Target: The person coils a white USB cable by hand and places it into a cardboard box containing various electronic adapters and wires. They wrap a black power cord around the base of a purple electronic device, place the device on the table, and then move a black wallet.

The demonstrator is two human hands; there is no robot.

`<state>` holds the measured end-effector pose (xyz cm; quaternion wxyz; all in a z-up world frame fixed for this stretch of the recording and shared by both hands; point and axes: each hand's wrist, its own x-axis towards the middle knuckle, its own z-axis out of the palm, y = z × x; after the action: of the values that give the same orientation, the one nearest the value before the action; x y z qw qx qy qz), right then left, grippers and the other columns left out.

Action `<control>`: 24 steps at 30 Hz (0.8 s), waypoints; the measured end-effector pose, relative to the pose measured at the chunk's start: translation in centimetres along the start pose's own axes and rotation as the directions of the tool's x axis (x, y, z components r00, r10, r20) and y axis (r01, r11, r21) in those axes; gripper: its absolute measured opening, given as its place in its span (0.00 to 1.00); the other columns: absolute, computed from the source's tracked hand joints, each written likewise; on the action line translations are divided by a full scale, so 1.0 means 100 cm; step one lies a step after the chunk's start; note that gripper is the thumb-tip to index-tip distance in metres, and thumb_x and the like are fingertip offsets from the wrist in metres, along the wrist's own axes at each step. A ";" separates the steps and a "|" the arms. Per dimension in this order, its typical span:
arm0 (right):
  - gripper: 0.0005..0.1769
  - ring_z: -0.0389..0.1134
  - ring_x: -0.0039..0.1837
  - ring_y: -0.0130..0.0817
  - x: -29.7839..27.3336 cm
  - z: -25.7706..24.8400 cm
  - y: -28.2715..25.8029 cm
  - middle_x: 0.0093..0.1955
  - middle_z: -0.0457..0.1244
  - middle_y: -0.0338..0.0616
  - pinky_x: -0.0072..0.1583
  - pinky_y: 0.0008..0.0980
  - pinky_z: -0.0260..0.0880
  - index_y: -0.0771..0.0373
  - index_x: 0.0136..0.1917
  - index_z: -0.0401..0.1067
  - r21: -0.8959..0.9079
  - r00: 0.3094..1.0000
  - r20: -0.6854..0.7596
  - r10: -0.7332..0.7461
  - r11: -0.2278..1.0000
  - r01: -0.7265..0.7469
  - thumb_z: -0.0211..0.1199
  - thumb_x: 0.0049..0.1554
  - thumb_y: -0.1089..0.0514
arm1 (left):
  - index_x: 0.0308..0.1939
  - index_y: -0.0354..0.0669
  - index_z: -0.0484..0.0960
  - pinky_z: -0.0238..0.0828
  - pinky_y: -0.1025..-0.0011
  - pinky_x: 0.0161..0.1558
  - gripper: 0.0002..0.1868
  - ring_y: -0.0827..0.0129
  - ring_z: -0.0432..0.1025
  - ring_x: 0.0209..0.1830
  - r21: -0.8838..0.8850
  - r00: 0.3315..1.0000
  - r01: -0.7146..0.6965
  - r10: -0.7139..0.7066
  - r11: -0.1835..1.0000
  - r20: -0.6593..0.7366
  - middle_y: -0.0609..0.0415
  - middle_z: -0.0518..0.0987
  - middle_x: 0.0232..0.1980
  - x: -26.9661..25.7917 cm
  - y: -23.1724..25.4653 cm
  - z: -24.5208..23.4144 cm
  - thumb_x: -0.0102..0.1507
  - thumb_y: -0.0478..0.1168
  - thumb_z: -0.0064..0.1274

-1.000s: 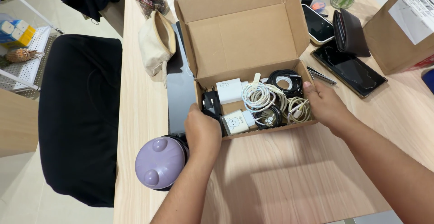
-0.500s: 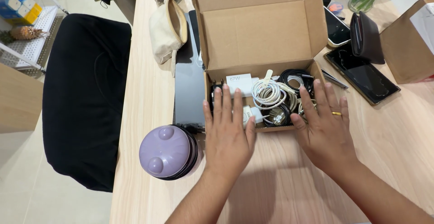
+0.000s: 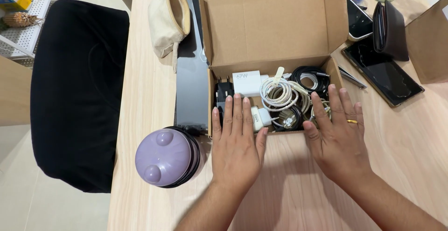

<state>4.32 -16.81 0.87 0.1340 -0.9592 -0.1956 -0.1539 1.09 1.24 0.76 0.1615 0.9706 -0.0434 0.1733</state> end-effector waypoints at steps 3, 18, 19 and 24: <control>0.28 0.38 0.70 0.50 0.000 -0.001 -0.001 0.68 0.42 0.58 0.66 0.49 0.32 0.60 0.65 0.51 -0.002 1.000 0.011 0.006 1.000 -0.006 0.38 0.55 0.45 | 0.59 0.30 0.54 0.31 0.57 0.62 0.30 0.56 0.43 0.66 -0.002 1.000 0.001 -0.001 1.000 0.002 0.40 0.52 0.64 0.001 0.000 -0.002 0.60 0.49 0.32; 0.28 0.35 0.71 0.49 0.002 -0.004 -0.002 0.69 0.40 0.57 0.66 0.54 0.25 0.60 0.66 0.49 0.034 0.998 0.059 0.025 0.999 -0.027 0.37 0.55 0.46 | 0.57 0.27 0.58 0.37 0.54 0.61 0.30 0.54 0.48 0.64 -0.003 1.000 -0.012 0.012 1.000 -0.009 0.38 0.57 0.62 0.005 0.003 -0.008 0.59 0.47 0.37; 0.28 0.34 0.72 0.49 0.002 -0.003 -0.003 0.69 0.39 0.57 0.66 0.54 0.23 0.60 0.66 0.48 0.042 0.998 0.055 0.026 0.999 -0.028 0.37 0.55 0.46 | 0.57 0.27 0.58 0.37 0.54 0.61 0.30 0.53 0.48 0.64 -0.005 1.000 -0.010 0.010 1.000 -0.009 0.38 0.57 0.62 0.005 0.003 -0.009 0.59 0.47 0.37; 0.28 0.32 0.72 0.47 0.001 -0.003 -0.002 0.70 0.38 0.55 0.66 0.55 0.19 0.60 0.66 0.48 0.054 0.998 0.061 0.028 0.998 -0.031 0.36 0.56 0.46 | 0.57 0.26 0.57 0.37 0.54 0.62 0.30 0.53 0.48 0.64 -0.016 1.000 -0.015 0.015 1.000 -0.004 0.37 0.56 0.61 0.005 0.003 -0.009 0.59 0.47 0.38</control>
<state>4.30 -16.68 1.20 0.1565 -0.9622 -0.1893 -0.1176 1.23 1.26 1.84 0.1679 0.9686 -0.0518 0.1760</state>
